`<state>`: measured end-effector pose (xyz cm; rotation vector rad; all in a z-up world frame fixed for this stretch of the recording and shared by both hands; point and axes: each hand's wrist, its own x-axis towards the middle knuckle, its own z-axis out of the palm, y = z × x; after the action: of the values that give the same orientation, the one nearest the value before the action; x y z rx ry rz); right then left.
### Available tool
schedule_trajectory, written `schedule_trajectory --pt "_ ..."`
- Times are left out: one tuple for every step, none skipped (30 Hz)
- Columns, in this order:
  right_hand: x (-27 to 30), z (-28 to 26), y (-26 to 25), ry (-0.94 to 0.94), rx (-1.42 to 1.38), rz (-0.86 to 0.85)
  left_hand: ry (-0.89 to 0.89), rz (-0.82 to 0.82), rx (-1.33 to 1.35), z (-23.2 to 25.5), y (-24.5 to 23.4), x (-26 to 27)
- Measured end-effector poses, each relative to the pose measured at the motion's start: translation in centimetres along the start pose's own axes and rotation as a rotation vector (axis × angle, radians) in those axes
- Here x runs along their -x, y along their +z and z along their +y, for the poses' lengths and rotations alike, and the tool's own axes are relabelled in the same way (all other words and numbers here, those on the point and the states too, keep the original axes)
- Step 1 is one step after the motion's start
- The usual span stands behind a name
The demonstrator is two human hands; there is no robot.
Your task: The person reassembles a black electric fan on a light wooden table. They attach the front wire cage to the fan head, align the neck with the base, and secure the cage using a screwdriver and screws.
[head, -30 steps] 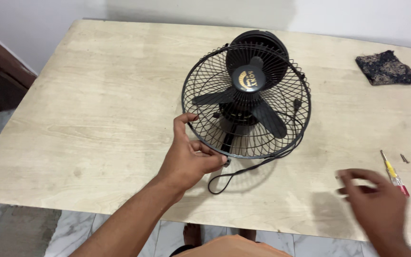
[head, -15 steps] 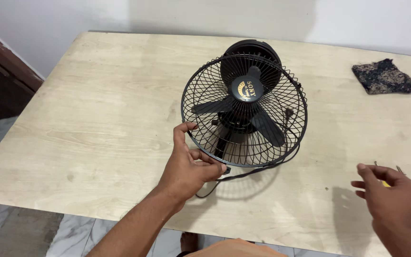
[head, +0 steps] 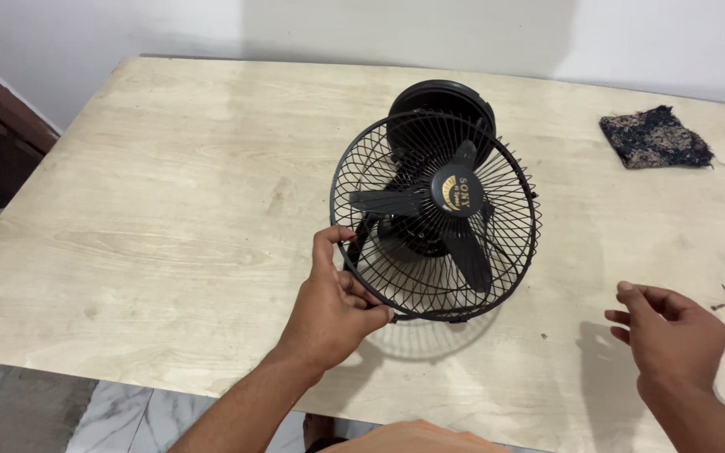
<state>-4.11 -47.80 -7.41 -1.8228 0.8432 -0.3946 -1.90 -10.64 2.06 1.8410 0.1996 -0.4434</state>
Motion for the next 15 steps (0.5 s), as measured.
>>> schedule_trajectory --pt "-0.5 0.8 -0.3 0.014 0.013 0.004 0.000 0.010 0.005 0.0 0.1 0.1" --pt "-1.2 1.6 -0.6 0.025 0.043 0.038 0.000 0.021 0.010 0.1 0.1 0.1" --pt "-2.0 2.7 -1.1 0.038 0.072 0.072 -0.003 0.027 0.007 0.2 0.2 0.2" --pt "-3.0 3.9 -1.6 0.050 0.101 0.105 -0.005 0.033 0.004 0.3 0.2 0.2" --pt "-4.2 5.1 -2.3 0.051 0.108 0.117 -0.009 0.041 0.001 0.4 0.3 0.3" --pt "-5.5 6.3 -3.0 0.050 0.114 0.128 -0.024 0.041 0.006 0.5 0.4 0.4" --pt "-6.8 7.5 -3.7 0.051 0.121 0.139 -0.040 0.041 0.010 0.7 0.5 0.4" --pt "-7.9 8.6 -4.4 0.038 0.133 0.141 -0.056 0.041 0.014 0.8 0.6 0.4" --pt "-9.0 9.6 -5.1 0.024 0.144 0.142 -0.062 0.046 0.010 0.9 0.7 0.5" --pt "-9.8 10.6 -5.4 0.010 0.155 0.143 -0.067 0.051 0.005 1.0 0.9 0.6" --pt "-10.5 11.5 -5.3 0.029 0.237 0.183 -0.073 0.057 0.002 1.1 1.1 0.6" --pt "-11.0 12.2 -5.3 0.048 0.318 0.222 -0.066 0.062 0.014 1.1 1.3 0.6" --pt "-11.6 12.8 -5.3 0.066 0.400 0.263 -0.058 0.066 0.025 1.2 1.5 0.7" --pt "-12.2 13.2 -5.3 0.111 0.419 0.259 -0.050 0.071 0.036 1.2 1.7 0.7" --pt "-12.7 13.5 -5.3 0.155 0.437 0.256 -0.050 0.079 0.040 1.2 2.0 0.6"
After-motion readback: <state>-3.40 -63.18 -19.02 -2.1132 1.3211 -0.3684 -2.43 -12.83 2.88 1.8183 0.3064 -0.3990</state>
